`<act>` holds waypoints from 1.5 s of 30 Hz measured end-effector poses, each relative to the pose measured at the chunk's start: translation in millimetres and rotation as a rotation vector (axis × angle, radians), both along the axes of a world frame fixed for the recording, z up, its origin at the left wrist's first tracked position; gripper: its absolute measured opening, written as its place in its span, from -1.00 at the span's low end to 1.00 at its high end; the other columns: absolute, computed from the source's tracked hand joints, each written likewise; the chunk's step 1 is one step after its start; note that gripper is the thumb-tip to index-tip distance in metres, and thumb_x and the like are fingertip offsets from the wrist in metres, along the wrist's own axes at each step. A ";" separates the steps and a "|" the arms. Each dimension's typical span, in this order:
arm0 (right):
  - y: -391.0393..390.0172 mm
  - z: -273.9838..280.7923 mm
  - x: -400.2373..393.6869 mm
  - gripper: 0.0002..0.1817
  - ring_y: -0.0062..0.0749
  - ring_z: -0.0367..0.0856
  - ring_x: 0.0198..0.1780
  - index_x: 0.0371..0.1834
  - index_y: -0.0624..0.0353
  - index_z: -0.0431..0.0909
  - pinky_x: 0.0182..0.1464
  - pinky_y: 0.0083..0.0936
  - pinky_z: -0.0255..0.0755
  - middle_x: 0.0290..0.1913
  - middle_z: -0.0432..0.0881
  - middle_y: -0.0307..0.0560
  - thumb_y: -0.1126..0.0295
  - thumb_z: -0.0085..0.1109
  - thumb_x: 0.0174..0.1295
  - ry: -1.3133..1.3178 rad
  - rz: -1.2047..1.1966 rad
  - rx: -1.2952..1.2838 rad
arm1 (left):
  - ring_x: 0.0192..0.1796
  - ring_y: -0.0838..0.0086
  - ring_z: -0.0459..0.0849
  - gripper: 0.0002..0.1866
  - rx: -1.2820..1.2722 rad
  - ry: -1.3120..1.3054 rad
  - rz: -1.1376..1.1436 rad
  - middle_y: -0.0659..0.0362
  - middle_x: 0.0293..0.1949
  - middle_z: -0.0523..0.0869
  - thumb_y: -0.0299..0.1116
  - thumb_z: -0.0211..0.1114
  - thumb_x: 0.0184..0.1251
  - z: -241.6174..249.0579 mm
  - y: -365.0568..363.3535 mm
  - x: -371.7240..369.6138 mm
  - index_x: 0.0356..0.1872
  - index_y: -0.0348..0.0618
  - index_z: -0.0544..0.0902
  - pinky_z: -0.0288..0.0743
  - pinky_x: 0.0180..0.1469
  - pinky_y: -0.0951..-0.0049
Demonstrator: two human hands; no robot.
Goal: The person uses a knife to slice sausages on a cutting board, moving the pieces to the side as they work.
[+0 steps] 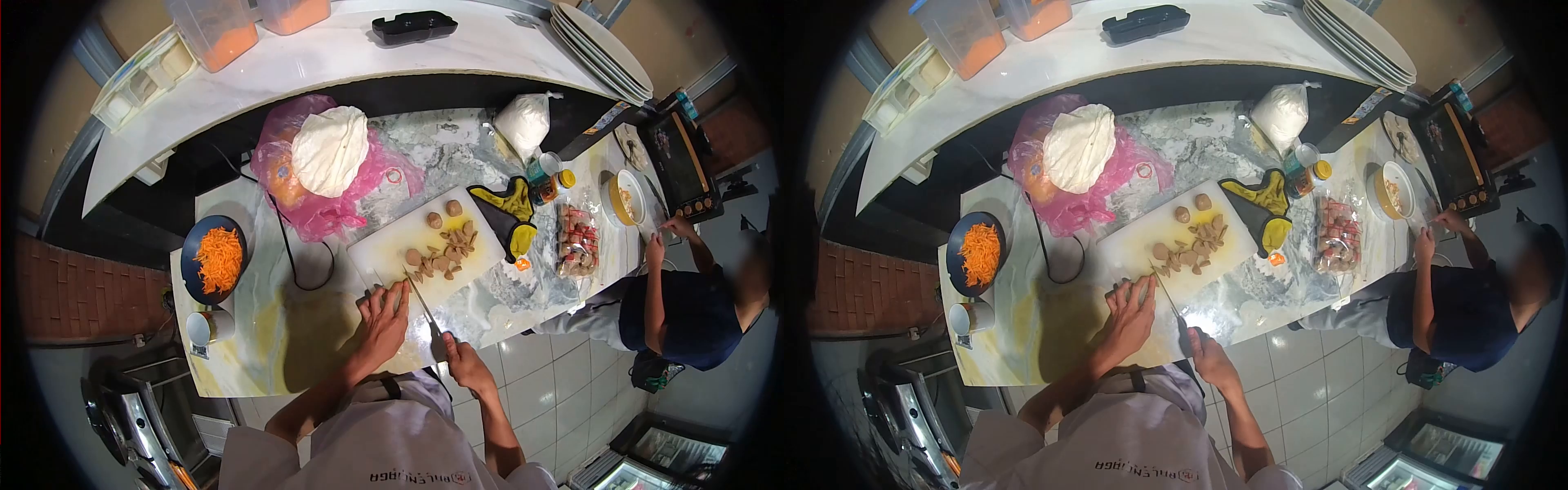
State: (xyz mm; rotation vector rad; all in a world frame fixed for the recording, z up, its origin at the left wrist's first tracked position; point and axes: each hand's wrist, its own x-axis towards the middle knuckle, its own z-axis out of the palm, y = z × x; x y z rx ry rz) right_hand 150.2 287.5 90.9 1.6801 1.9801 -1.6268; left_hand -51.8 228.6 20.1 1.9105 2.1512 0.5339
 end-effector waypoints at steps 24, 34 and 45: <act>-25.8 -14.4 12.3 -0.08 0.45 0.58 -0.43 -0.54 0.55 0.52 -0.21 0.18 0.40 -0.56 0.48 0.58 -0.21 -0.29 0.67 -0.031 0.010 0.147 | 0.39 -0.02 0.31 -0.35 -0.011 0.075 0.014 -0.04 0.52 0.32 -0.34 0.26 0.41 -2.1 -1.4 10.4 0.47 -0.43 0.40 0.17 0.34 -0.11; -31.8 -19.6 9.9 -0.19 0.65 0.58 -0.23 -0.46 0.55 0.57 -0.19 0.24 0.42 -0.44 0.55 0.65 -0.10 -0.17 0.68 -0.022 0.034 0.247 | 0.41 0.00 0.30 -0.31 -0.035 0.051 0.023 -0.03 0.53 0.33 -0.34 0.28 0.36 0.2 0.0 10.4 0.48 -0.44 0.39 0.16 0.37 -0.10; -14.8 -16.8 6.0 -0.22 0.65 0.62 -0.18 -0.38 0.52 0.64 -0.12 0.29 0.51 -0.40 0.60 0.66 -0.06 -0.24 0.69 -0.082 0.111 0.067 | 0.41 0.02 0.33 -0.23 -0.035 -0.007 0.009 -0.04 0.59 0.31 -0.33 0.30 0.30 5.6 0.5 7.7 0.52 -0.46 0.34 0.20 0.35 -0.08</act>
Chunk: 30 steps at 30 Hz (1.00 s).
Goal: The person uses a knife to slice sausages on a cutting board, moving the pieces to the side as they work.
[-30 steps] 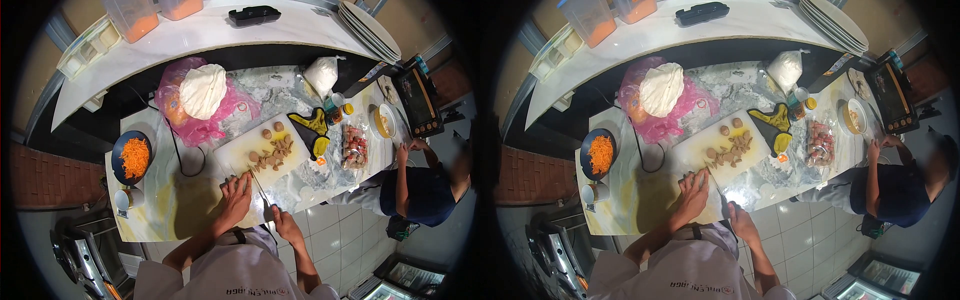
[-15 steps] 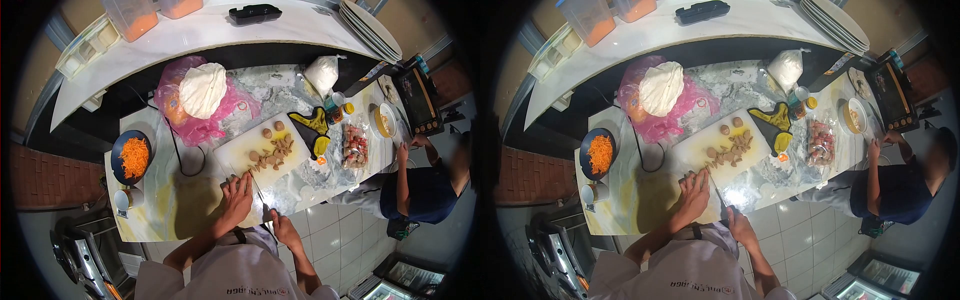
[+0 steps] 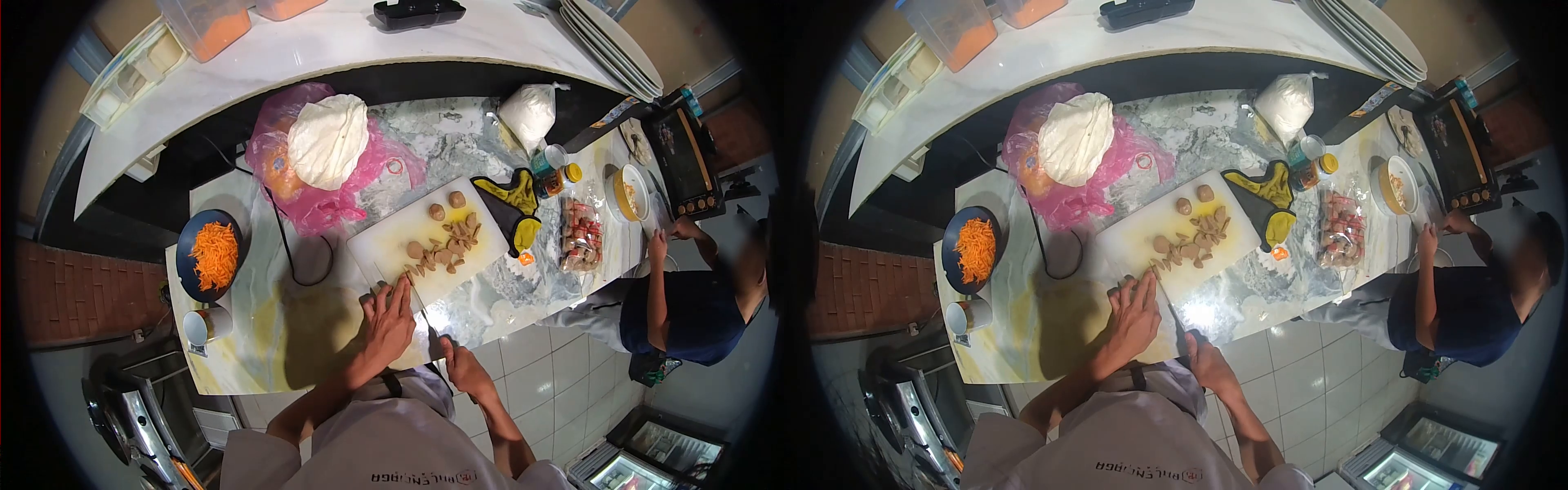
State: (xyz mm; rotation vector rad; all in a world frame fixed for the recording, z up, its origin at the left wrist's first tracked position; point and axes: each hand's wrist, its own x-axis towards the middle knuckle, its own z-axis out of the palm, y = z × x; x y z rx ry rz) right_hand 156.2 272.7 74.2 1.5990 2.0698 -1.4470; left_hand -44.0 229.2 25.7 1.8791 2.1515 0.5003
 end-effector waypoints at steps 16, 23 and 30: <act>4.4 14.1 -15.5 -0.21 0.55 0.70 -0.13 -0.44 0.45 0.68 -0.02 0.23 0.58 -0.35 0.67 0.59 -0.12 -0.14 0.64 -0.331 0.038 0.292 | 0.43 0.08 0.31 -0.20 0.005 0.074 0.008 0.02 0.60 0.30 -0.25 0.28 0.33 -5.5 4.3 -1.3 0.55 -0.41 0.32 0.21 0.28 -0.05; 25.4 20.0 -2.4 -0.20 0.56 0.69 -0.06 -0.36 0.49 0.70 0.08 0.24 0.54 -0.28 0.67 0.63 -0.15 -0.15 0.64 -0.146 -0.010 0.043 | 0.41 0.00 0.31 -0.25 0.006 0.032 -0.005 0.00 0.60 0.29 -0.26 0.24 0.41 -5.9 3.8 -5.2 0.57 -0.38 0.30 0.18 0.33 -0.13; 11.5 40.2 -13.7 -0.20 0.57 0.69 -0.11 -0.41 0.48 0.69 0.05 0.23 0.56 -0.32 0.67 0.60 -0.15 -0.13 0.62 -0.370 0.025 0.334 | 0.40 0.00 0.32 -0.32 0.012 0.013 -0.008 0.03 0.58 0.34 -0.28 0.22 0.45 -0.1 5.1 -8.5 0.54 -0.34 0.36 0.19 0.34 -0.11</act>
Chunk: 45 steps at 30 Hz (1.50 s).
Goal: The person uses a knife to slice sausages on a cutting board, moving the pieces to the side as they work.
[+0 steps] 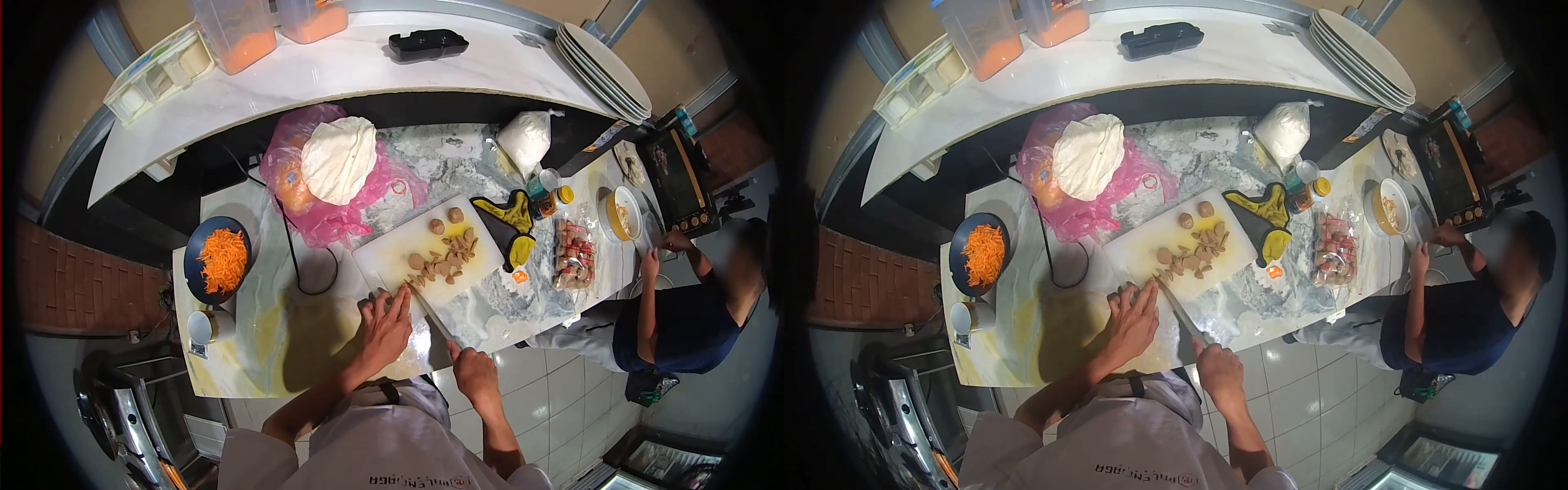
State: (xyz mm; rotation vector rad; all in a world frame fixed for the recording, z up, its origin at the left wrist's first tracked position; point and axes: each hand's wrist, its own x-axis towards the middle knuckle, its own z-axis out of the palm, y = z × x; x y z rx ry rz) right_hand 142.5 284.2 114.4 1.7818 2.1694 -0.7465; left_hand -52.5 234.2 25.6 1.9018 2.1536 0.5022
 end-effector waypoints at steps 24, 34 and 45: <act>0.7 -43.6 35.5 -0.15 -0.35 0.39 -0.64 -0.68 0.28 0.39 -0.49 -0.20 0.31 -0.75 0.38 -0.11 -0.21 -0.26 0.68 0.483 -0.209 -0.126 | 0.22 0.14 0.65 -0.61 0.224 -0.334 -0.003 0.03 0.20 0.72 -0.48 0.27 0.43 0.4 40.8 -28.9 0.26 -0.20 0.67 0.38 0.25 0.16; -25.5 -46.0 18.4 -0.10 0.53 0.68 -0.16 -0.34 0.58 0.60 -0.03 0.13 0.49 -0.40 0.59 0.63 -0.22 -0.28 0.65 0.397 -0.166 -0.404 | 0.15 0.02 0.68 -0.65 0.127 -0.342 -0.187 0.05 0.05 0.71 -0.53 0.36 0.34 2.1 112.8 -73.2 0.15 -0.17 0.70 0.55 0.18 0.07; -16.7 -35.1 7.7 -0.26 0.56 0.62 0.12 0.08 0.46 0.60 0.13 0.12 0.46 -0.10 0.66 0.63 -0.13 -0.32 0.69 0.421 -0.239 -0.365 | -0.22 0.30 0.85 -0.77 0.136 -0.648 0.042 0.03 -0.32 0.82 -0.50 0.57 0.18 17.4 107.9 -89.7 -0.19 -0.27 0.70 0.67 -0.14 0.33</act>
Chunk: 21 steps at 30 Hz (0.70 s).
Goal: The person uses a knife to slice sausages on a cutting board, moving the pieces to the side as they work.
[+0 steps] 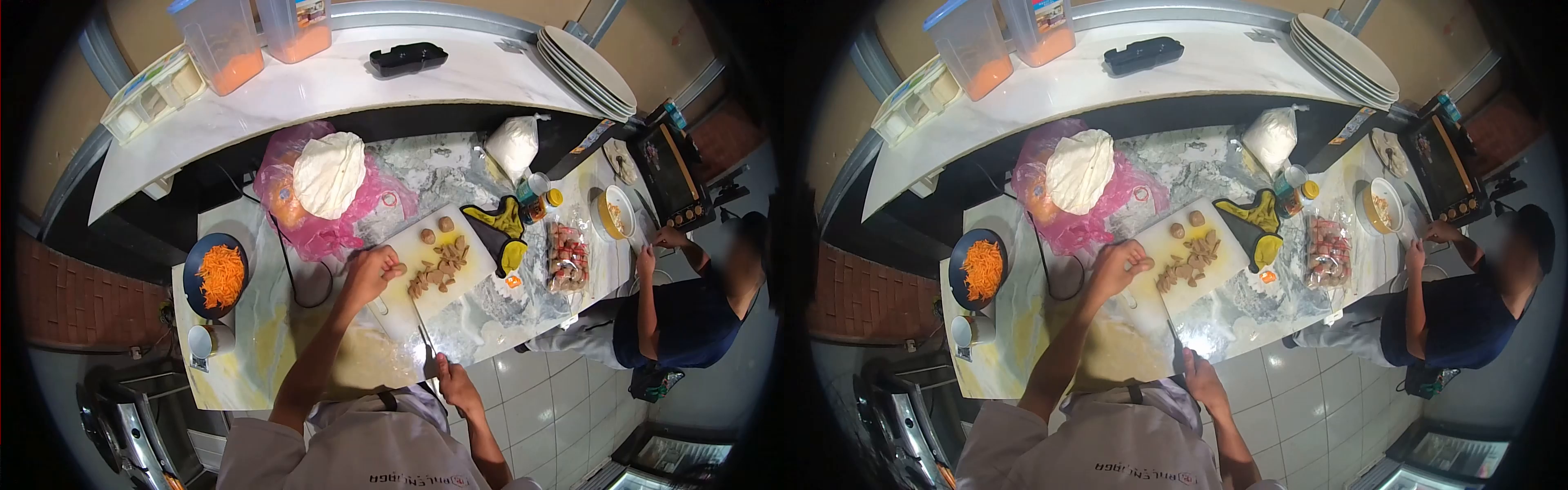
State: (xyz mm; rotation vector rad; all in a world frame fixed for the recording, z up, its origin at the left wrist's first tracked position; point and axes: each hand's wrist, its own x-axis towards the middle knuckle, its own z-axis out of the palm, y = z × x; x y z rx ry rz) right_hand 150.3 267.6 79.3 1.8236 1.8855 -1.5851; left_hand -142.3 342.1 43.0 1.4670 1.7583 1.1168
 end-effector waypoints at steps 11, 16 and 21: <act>6.8 -29.7 2.1 -0.24 0.34 0.69 -0.15 0.04 0.50 0.56 0.01 0.03 0.47 -0.27 0.66 0.52 -0.14 -0.35 0.70 0.080 -0.041 -0.034 | -0.29 0.40 0.87 -0.86 -0.044 -0.136 0.203 0.03 -0.33 0.85 -0.50 0.56 0.19 -12.8 -41.4 26.1 -0.28 -0.28 0.77 0.73 -0.17 0.43; 7.4 -22.7 0.6 -0.20 -0.15 0.61 -0.54 -0.20 0.47 0.57 -0.37 -0.17 0.50 -0.60 0.55 0.16 -0.18 -0.34 0.69 0.133 -0.082 -0.124 | -0.33 0.25 0.85 -0.88 -0.053 0.005 0.217 0.04 -0.36 0.83 -0.44 0.55 0.21 -9.2 -37.9 41.3 -0.31 -0.22 0.78 0.69 -0.22 0.29; 0.1 -23.7 -3.9 -0.22 -0.59 0.23 -0.75 -0.60 0.09 0.28 -0.72 -0.50 0.15 -0.72 0.29 -0.29 -0.37 -0.24 0.58 0.300 -0.194 -0.231 | -0.34 0.16 0.82 -0.82 -0.193 0.210 0.241 0.05 -0.37 0.82 -0.30 0.56 0.25 5.3 -38.4 47.4 -0.32 -0.19 0.79 0.63 -0.23 0.17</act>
